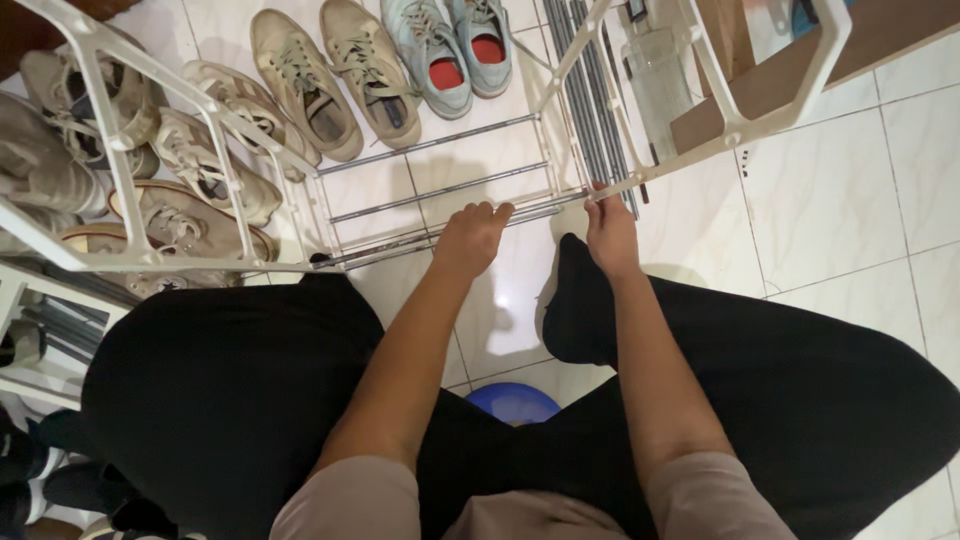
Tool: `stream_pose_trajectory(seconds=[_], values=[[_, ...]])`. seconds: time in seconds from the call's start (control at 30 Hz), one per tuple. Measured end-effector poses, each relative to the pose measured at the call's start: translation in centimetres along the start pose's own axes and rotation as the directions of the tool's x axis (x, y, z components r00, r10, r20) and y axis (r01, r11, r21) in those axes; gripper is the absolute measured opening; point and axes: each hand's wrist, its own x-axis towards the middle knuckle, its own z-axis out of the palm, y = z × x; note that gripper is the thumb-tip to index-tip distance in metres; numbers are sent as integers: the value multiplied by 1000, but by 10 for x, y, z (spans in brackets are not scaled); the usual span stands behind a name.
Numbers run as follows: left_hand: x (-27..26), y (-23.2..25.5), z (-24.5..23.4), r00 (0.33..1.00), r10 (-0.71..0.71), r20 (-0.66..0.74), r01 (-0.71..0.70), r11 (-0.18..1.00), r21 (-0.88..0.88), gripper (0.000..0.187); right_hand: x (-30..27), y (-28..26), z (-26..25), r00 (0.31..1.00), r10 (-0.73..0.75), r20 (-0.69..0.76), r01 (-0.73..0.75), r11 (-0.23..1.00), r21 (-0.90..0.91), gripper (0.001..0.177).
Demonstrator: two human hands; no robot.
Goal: The person assembles a white plastic shoe rack by inserting metal rods into the frame. They sit on the floor and repeatedly insert rods into slots on both sides of the rack, securing them in place.
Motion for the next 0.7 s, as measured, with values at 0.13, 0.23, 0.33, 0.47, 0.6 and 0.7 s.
stream_pose_trajectory(seconds=[0.13, 0.23, 0.33, 0.47, 0.6, 0.7], values=[[0, -3, 2, 999, 3, 33, -3, 1000, -12, 31, 0, 0, 1, 1000, 4, -5, -4, 1000, -12, 32], [-3, -1, 3, 999, -10, 49, 9, 1000, 13, 34, 1, -2, 1, 1000, -23, -14, 23, 1000, 4, 31], [-2, -1, 5, 996, -16, 87, 15, 1000, 19, 34, -1, -5, 0, 1000, -17, -23, 17, 999, 29, 30], [-2, -1, 7, 997, -18, 74, 16, 999, 31, 32, -2, -8, -3, 1000, 1, -17, 0, 1000, 11, 32], [-3, -1, 9, 997, -26, 73, 25, 999, 21, 31, -2, -6, 0, 997, -58, -60, 60, 998, 34, 30], [-2, -1, 10, 995, -27, 96, 24, 999, 32, 31, -4, -5, 0, 996, -71, -57, 73, 996, 42, 30]])
